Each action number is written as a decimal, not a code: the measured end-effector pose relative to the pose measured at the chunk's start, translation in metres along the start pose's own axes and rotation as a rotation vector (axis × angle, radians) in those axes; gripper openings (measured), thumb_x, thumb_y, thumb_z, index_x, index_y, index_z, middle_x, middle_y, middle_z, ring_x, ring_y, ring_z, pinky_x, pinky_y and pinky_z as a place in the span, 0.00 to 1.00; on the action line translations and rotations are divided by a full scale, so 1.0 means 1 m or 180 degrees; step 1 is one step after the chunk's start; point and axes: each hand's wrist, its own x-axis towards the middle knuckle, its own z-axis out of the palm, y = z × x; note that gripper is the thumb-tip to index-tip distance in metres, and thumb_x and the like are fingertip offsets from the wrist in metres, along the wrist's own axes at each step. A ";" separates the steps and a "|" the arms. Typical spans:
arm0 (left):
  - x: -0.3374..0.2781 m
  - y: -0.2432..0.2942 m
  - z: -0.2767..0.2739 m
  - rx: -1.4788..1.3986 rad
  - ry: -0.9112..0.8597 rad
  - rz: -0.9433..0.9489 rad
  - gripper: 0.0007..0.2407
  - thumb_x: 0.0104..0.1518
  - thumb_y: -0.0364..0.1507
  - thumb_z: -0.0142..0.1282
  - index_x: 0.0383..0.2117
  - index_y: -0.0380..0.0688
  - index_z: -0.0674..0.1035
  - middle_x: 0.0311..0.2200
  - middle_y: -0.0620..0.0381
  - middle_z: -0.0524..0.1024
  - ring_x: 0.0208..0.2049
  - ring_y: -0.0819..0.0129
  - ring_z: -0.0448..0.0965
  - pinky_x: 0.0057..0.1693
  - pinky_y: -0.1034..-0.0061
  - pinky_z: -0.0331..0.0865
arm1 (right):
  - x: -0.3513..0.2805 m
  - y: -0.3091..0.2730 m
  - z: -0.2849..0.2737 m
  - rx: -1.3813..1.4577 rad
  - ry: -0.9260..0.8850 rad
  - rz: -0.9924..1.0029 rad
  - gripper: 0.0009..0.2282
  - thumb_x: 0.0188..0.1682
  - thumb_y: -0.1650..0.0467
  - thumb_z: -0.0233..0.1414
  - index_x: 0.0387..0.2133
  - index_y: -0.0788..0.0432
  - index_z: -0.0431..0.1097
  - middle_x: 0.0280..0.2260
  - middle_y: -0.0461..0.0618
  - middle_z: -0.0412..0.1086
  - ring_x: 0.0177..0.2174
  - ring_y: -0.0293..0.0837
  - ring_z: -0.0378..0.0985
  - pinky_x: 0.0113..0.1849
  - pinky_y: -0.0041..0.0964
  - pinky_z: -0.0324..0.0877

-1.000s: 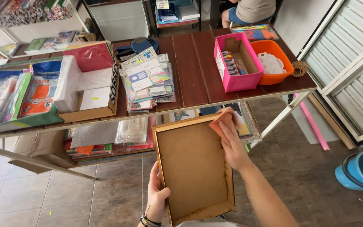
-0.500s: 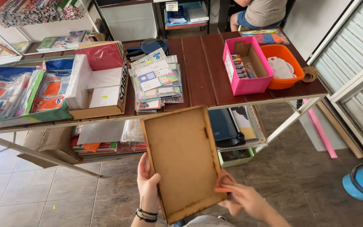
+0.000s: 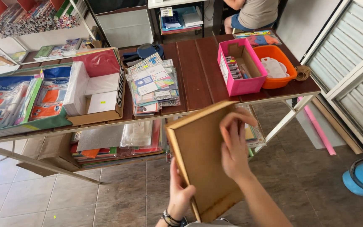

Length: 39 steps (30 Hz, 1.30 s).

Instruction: The person wipes a wooden tray with a cloth and then organizes various stationery items, including sticker sheets and notepads, into the tray. They sort through the items and arrange them neatly within the tray.

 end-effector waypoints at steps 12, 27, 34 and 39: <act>0.002 0.022 -0.001 0.0741 -0.0722 -0.0240 0.49 0.35 0.11 0.48 0.72 0.55 0.45 0.47 0.53 0.76 0.23 0.76 0.73 0.23 0.84 0.61 | -0.060 0.029 0.070 -0.0937 -0.0853 0.0203 0.22 0.59 0.63 0.33 0.66 0.51 0.58 0.69 0.61 0.50 0.68 0.64 0.47 0.63 0.68 0.38; 0.032 0.075 -0.021 -0.0162 -0.0513 0.0672 0.51 0.28 0.11 0.53 0.71 0.56 0.54 0.54 0.53 0.72 0.45 0.65 0.73 0.40 0.75 0.71 | -0.128 0.021 0.030 0.0196 -0.3604 0.0291 0.16 0.58 0.61 0.42 0.38 0.62 0.68 0.39 0.65 0.73 0.39 0.65 0.73 0.43 0.57 0.64; 0.033 0.071 -0.046 -0.0231 -0.0623 0.0755 0.52 0.32 0.07 0.54 0.73 0.57 0.48 0.60 0.47 0.69 0.51 0.59 0.75 0.49 0.65 0.75 | -0.098 0.062 -0.009 -0.0907 -0.2986 -0.0463 0.26 0.45 0.70 0.48 0.61 0.49 0.63 0.47 0.59 0.75 0.53 0.66 0.63 0.46 0.56 0.69; 0.020 0.087 -0.040 -0.0011 -0.0326 0.0630 0.50 0.32 0.08 0.44 0.73 0.58 0.51 0.49 0.52 0.75 0.40 0.66 0.77 0.41 0.71 0.73 | -0.091 0.072 -0.033 -0.0908 -0.2887 -0.0716 0.20 0.49 0.71 0.46 0.55 0.56 0.70 0.34 0.61 0.78 0.32 0.64 0.79 0.49 0.60 0.65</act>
